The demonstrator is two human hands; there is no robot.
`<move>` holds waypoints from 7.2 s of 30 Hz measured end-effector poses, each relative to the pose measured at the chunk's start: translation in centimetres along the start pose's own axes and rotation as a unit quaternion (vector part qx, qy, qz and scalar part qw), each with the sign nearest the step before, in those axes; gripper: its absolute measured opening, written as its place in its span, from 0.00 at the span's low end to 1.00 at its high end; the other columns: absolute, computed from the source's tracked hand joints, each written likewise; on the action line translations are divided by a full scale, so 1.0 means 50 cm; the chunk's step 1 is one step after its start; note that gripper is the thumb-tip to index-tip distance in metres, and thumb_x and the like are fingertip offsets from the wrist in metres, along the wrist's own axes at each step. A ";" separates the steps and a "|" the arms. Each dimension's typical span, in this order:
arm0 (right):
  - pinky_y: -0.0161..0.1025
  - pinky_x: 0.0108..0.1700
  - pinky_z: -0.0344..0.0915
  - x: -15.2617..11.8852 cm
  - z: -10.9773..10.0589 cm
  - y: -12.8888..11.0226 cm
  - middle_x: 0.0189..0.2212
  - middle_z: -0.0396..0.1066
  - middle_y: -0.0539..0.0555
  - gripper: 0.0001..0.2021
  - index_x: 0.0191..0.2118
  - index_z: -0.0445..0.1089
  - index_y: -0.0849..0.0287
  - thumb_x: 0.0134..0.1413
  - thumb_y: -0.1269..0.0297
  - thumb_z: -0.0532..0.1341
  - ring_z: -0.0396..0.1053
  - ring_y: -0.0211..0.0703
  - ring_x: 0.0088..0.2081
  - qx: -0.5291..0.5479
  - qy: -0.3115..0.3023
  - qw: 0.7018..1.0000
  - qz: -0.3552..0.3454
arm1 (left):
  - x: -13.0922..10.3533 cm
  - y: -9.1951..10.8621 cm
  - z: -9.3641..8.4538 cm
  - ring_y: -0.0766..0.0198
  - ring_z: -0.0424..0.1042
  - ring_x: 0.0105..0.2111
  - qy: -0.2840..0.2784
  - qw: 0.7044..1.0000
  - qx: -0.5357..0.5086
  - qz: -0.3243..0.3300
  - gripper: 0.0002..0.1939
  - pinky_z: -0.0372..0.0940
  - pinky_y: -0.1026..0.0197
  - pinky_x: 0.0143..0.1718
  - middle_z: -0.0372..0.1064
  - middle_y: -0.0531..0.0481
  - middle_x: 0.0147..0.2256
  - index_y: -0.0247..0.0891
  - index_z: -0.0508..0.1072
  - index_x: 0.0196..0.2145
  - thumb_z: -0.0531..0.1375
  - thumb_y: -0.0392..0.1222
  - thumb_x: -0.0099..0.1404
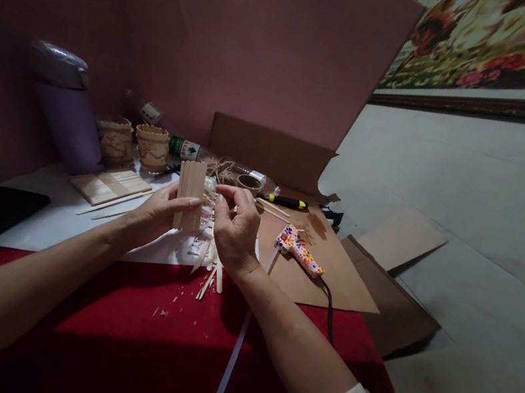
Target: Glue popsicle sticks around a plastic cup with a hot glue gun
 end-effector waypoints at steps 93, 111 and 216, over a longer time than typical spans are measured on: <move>0.52 0.58 0.60 0.015 0.118 0.003 0.54 0.68 0.57 0.22 0.60 0.65 0.54 0.62 0.70 0.53 0.60 0.52 0.55 -0.200 -0.192 0.946 -0.166 | 0.025 0.010 -0.105 0.65 0.66 0.30 0.105 0.983 0.131 0.081 0.30 0.62 0.62 0.31 0.67 0.55 0.32 0.37 0.64 0.38 0.72 0.34 0.37; 0.54 0.57 0.60 0.022 0.106 0.012 0.53 0.67 0.58 0.22 0.59 0.67 0.49 0.61 0.72 0.53 0.60 0.52 0.55 -0.204 -0.191 0.948 -0.153 | 0.023 0.022 -0.108 0.63 0.66 0.35 0.113 0.975 0.159 0.105 0.33 0.62 0.61 0.36 0.66 0.54 0.35 0.39 0.65 0.40 0.75 0.41 0.37; 0.53 0.58 0.59 0.021 0.092 0.025 0.53 0.65 0.56 0.22 0.62 0.62 0.43 0.65 0.66 0.53 0.60 0.50 0.56 -0.148 -0.158 0.961 -0.172 | 0.020 0.012 -0.102 0.65 0.67 0.31 0.127 0.980 0.104 0.108 0.30 0.62 0.64 0.31 0.67 0.54 0.33 0.37 0.64 0.40 0.72 0.35 0.39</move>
Point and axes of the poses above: each hand's wrist, its own x-axis towards the middle knuckle, its own z-axis out of the palm, y = z × x, the point moved 9 cm from there along x, towards the middle knuckle
